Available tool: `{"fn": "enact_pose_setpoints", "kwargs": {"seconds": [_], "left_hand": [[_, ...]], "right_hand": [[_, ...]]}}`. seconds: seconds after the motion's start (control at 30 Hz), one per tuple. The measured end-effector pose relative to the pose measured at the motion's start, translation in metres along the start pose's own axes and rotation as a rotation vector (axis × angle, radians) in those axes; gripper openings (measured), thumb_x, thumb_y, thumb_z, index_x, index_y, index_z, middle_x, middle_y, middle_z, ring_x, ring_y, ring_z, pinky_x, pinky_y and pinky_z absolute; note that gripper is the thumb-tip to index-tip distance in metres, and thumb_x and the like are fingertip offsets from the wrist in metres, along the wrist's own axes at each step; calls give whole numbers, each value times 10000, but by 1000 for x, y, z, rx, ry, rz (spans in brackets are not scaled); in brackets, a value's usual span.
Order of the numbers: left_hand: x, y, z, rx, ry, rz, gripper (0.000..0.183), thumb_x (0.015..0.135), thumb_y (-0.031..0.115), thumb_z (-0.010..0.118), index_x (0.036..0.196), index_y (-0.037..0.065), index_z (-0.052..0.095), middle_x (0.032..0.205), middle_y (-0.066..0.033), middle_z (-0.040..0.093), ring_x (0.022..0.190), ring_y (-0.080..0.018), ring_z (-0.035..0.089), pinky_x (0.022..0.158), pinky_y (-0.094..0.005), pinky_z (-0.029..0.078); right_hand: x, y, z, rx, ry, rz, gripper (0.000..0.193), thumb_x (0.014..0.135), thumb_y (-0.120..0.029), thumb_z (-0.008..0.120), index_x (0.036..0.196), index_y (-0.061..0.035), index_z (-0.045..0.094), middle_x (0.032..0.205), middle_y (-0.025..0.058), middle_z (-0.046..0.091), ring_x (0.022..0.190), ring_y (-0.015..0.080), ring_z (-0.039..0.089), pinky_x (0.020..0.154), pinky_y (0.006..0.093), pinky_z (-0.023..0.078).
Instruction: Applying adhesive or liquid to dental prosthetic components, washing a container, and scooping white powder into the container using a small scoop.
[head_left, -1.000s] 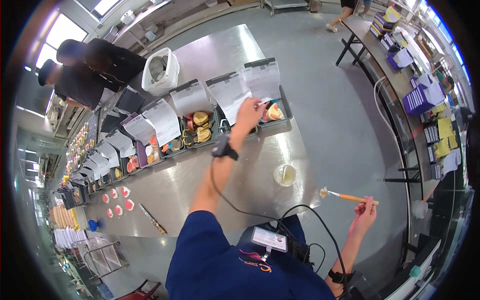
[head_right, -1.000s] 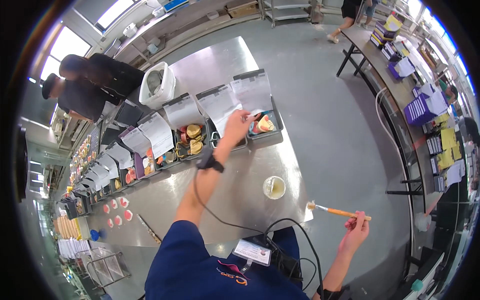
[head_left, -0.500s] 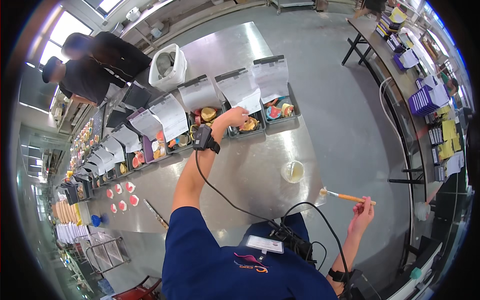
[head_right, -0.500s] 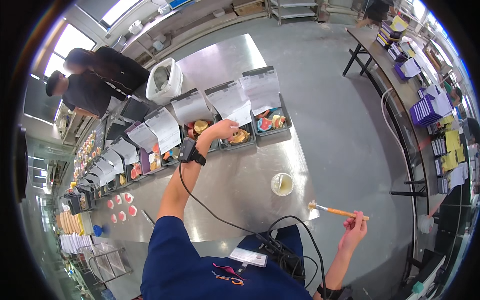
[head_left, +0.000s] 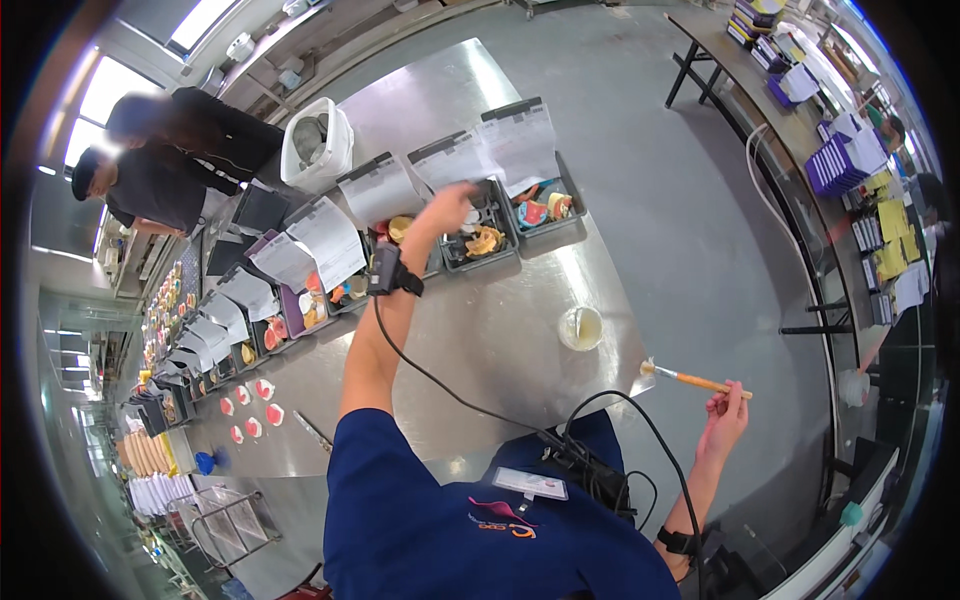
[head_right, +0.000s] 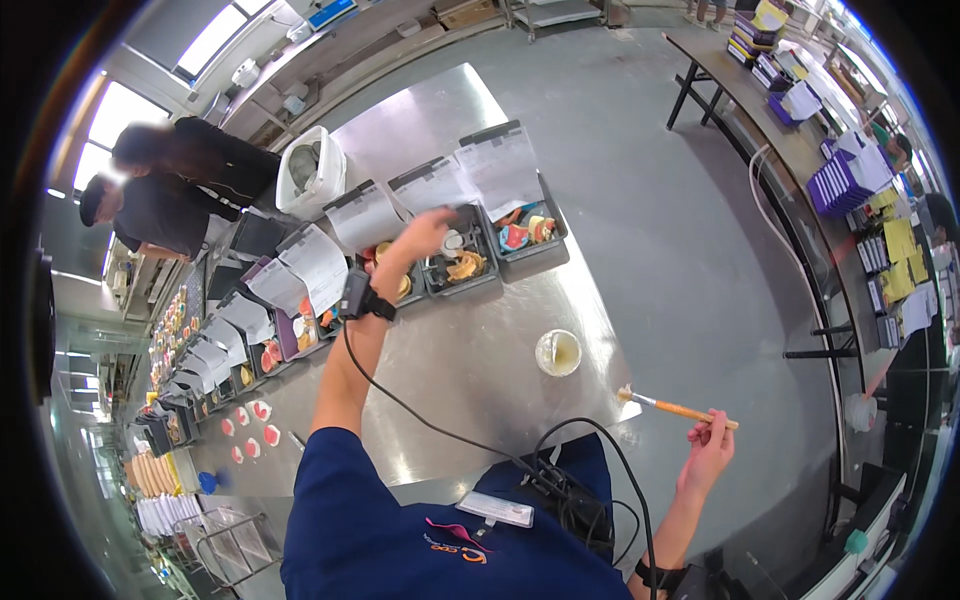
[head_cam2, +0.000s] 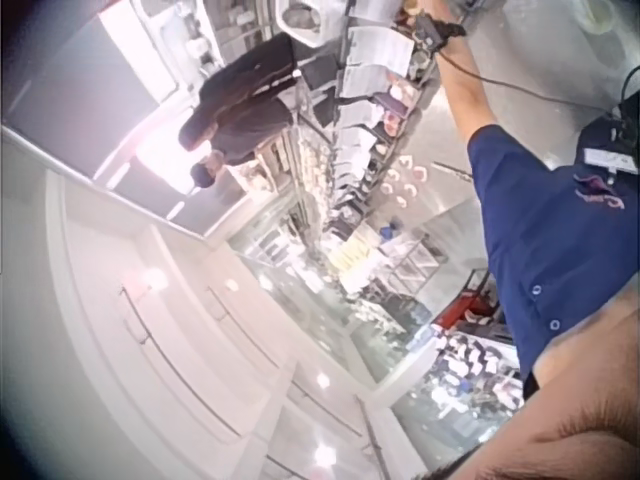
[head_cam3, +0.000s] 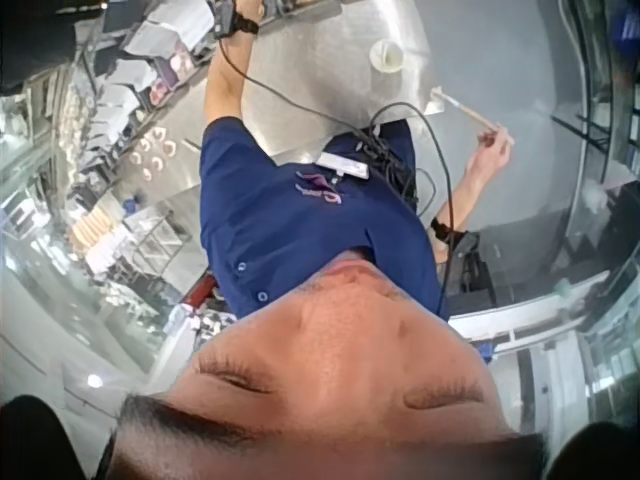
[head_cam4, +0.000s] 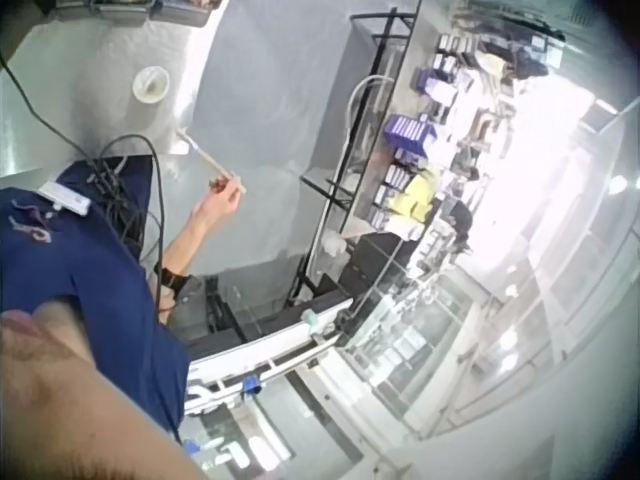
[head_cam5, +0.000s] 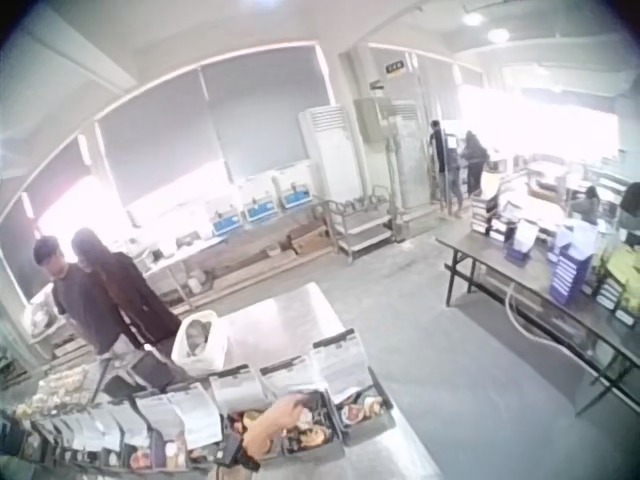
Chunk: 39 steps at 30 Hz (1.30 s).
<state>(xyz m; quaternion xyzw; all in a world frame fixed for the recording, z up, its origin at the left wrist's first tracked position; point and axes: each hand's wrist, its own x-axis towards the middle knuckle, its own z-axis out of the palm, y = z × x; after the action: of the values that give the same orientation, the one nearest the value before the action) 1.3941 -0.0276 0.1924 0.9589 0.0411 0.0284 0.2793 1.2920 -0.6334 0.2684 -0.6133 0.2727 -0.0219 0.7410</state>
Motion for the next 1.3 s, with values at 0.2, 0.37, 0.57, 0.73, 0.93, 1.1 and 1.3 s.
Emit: {"fn": "enact_pose_setpoints", "kwargs": {"seconds": [0.2, 0.37, 0.57, 0.73, 0.93, 1.1, 1.3], "left_hand": [[18, 8, -32, 50, -48, -35, 435, 845, 238, 658, 1233, 43, 633, 1168, -225, 666, 1114, -380, 622, 974, -423, 489], [-13, 20, 1, 164, -471, -90, 959, 632, 650, 784, 1286, -24, 592, 1314, -227, 598, 1221, -341, 572, 1015, -379, 464], [-30, 20, 20, 214, -434, -196, 874, 653, 686, 732, 1145, -32, 661, 1119, -239, 678, 1056, -357, 649, 936, -398, 504], [-28, 38, 44, 204, -318, -293, 592, 698, 489, 767, 1086, 47, 704, 1157, -173, 687, 1089, -352, 649, 927, -459, 503], [-38, 28, 71, 55, -262, -366, 633, 774, 525, 590, 1282, 151, 642, 1319, -162, 618, 1265, -346, 543, 1097, -588, 298], [-19, 42, 38, 17, -506, -539, 617, 818, 665, 502, 1093, 170, 747, 1184, -130, 695, 1169, -323, 601, 1055, -651, 243], [-15, 4, 35, -131, -381, -586, 882, 621, 599, 721, 1224, -38, 629, 1352, -262, 563, 1273, -412, 520, 1089, -609, 293]], "right_hand": [[5, 9, -4, 31, 15, -27, 258, 1007, -288, 585, 1007, -32, 619, 736, 3, 555, 653, 90, 511, 625, 233, 424], [-1, 11, 6, 59, 50, -29, 247, 1002, -284, 595, 1005, -38, 619, 730, 0, 548, 656, 73, 507, 603, 231, 417], [-11, 6, 5, 62, 74, -50, 228, 978, -270, 630, 1011, -45, 644, 755, -27, 521, 673, 50, 485, 611, 212, 416], [4, 25, -31, 120, 14, -70, 260, 975, -294, 640, 1079, -55, 647, 774, -30, 545, 700, 33, 510, 622, 189, 423], [-11, 1, -10, 40, -19, -67, 257, 990, -302, 615, 1069, -58, 640, 766, -29, 537, 682, 42, 499, 608, 203, 415], [-3, -17, 36, 63, -124, -162, 189, 1002, -232, 597, 1005, -47, 636, 775, -16, 545, 686, 57, 515, 599, 228, 438], [-31, -58, 131, -293, -443, -450, 236, 1004, -227, 595, 1023, 4, 636, 804, 12, 583, 696, 71, 547, 630, 236, 463]]}}
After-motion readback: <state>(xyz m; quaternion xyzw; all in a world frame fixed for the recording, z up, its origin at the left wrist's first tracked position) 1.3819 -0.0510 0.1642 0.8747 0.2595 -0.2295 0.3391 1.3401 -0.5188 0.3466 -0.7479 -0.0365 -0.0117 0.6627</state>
